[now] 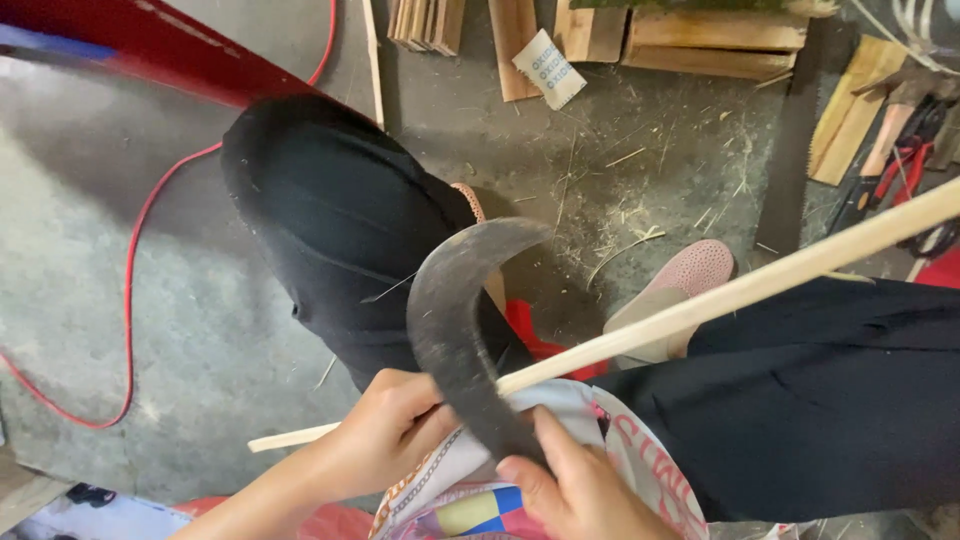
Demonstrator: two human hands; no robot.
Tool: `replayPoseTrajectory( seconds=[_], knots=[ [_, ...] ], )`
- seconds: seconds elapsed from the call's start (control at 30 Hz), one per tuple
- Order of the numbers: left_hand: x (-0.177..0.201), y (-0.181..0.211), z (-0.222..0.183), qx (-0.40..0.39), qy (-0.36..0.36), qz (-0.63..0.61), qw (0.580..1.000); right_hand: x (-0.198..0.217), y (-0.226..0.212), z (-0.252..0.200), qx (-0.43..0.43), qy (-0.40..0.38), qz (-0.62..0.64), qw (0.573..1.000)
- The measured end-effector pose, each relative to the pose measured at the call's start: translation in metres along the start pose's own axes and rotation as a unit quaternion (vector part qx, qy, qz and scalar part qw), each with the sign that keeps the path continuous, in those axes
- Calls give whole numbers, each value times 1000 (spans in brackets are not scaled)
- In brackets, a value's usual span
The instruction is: Shaving thin strips of bamboo using a curved blade or sickle to prepare them for craft use.
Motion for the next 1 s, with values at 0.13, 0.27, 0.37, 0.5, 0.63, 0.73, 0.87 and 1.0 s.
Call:
replayPoseTrajectory(
  seconds=[0.13,0.27,0.37,0.5,0.63,0.73,0.87,1.0],
  knots=[
    [14,-13,-9,100,-16,63,993,80,54,-7,-17,330,184,926],
    [8,-13,22,172,0,137,975,105,49,-23,135,351,386,842],
    [-2,3,43,192,29,66,979,77,41,-13,81,255,384,884],
    [-11,15,59,160,43,96,982,58,-3,-15,45,213,249,944],
    [-15,36,67,111,57,60,990,49,-46,-19,33,92,185,978],
    [-13,32,65,89,66,60,992,52,-54,-19,52,74,194,977],
    [-6,34,62,114,26,46,992,56,-60,-22,74,7,281,957],
    [5,50,68,73,25,29,997,60,-57,-21,69,-12,323,944]
  ],
)
Point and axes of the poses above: each hand's wrist, its own z-axis towards the middle knuckle, its own x-axis out of the back of the hand, y = z × x, the point moved 4 cm from there along z, towards the middle knuckle, and after that the axes turned 15 degrees about y, right-handed, at the moved point
